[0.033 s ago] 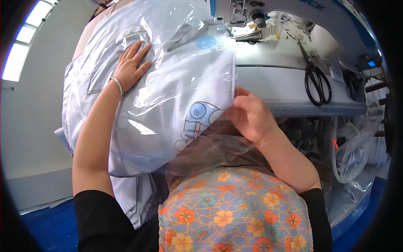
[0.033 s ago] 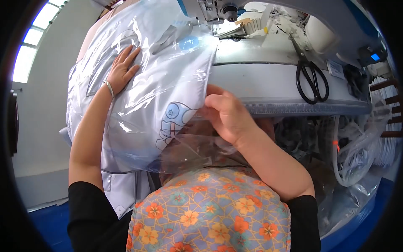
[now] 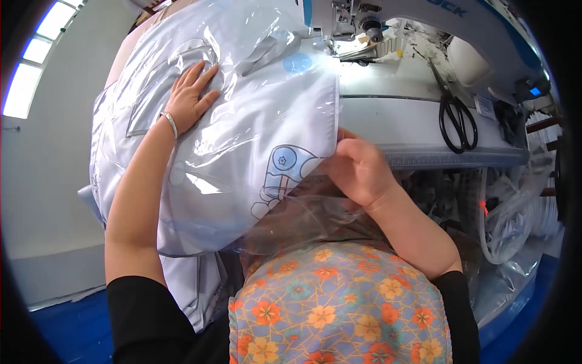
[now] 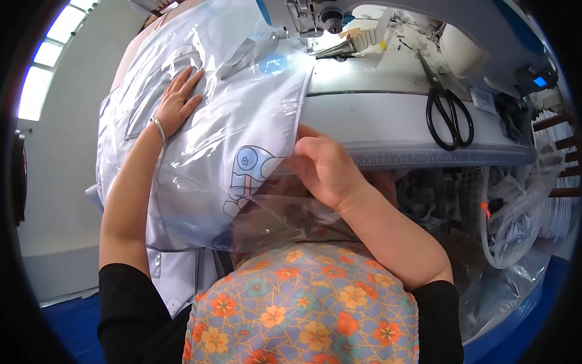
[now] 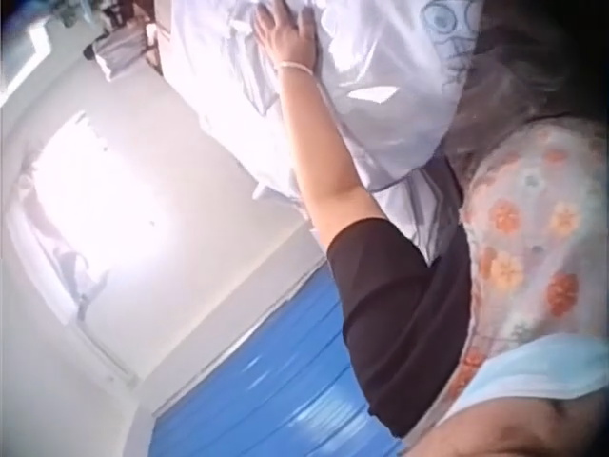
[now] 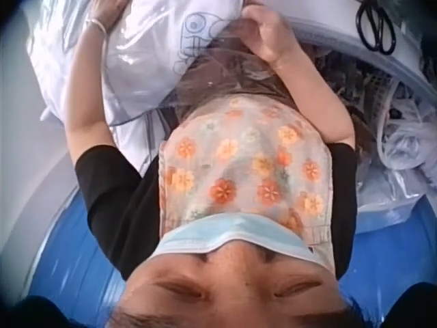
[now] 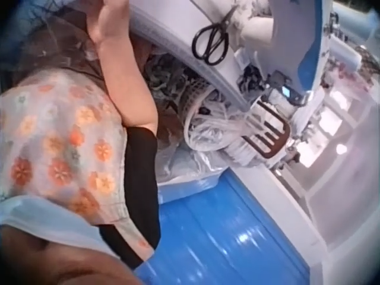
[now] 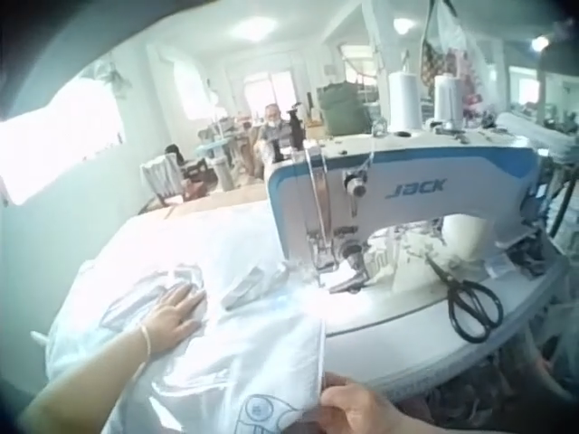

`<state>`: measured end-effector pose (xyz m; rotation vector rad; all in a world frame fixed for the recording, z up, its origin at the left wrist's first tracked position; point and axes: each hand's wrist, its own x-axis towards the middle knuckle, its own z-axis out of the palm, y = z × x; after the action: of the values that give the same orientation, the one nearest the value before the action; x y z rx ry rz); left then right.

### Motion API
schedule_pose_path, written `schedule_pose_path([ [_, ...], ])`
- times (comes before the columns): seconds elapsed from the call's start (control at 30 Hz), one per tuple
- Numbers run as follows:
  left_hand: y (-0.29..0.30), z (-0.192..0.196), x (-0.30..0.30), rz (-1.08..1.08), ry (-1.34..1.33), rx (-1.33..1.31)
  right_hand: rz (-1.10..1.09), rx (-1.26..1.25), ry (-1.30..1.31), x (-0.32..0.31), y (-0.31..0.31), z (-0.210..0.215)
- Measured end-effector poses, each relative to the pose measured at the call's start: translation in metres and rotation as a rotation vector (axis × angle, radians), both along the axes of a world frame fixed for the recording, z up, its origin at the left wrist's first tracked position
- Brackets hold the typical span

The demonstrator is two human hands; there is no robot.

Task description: Sewing plastic and fabric components together using an industrial sewing machine to assemble textile goods.

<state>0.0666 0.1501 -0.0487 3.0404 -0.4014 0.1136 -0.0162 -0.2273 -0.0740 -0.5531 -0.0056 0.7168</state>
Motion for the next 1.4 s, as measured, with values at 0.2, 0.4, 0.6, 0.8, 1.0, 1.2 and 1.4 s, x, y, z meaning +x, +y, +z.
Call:
schedule_pose_path([
  [0.2, 0.007, -0.003, -0.006, 0.012, -0.012, 0.031, 0.513, -0.490, -0.947, -0.001, 0.027, 0.018],
  [0.4, -0.004, 0.013, -0.016, 0.005, 0.055, 0.015, 0.527, -0.702, -0.923, 0.000, 0.083, 0.038],
  [0.6, -0.003, 0.022, -0.014, -0.023, 0.062, 0.004, 0.534, -0.756, -1.028, -0.024, 0.073, 0.029],
  [0.8, -0.004, 0.015, -0.008, 0.003, 0.035, 0.062, 0.501, -0.582, -0.551, -0.094, 0.006, 0.017],
  [1.0, -0.094, 0.095, -0.007, -0.242, 0.204, 0.219, 0.551, -0.642, -0.216, -0.103, -0.014, 0.014],
  [1.2, -0.202, 0.063, -0.125, -0.579, 0.217, 0.102, 0.370, -0.499, -0.120, -0.114, -0.021, 0.015],
  [1.4, -0.204, 0.051, -0.117, -0.586, 0.303, 0.145, 0.465, -0.704, -0.301, -0.111, -0.024, 0.014],
])
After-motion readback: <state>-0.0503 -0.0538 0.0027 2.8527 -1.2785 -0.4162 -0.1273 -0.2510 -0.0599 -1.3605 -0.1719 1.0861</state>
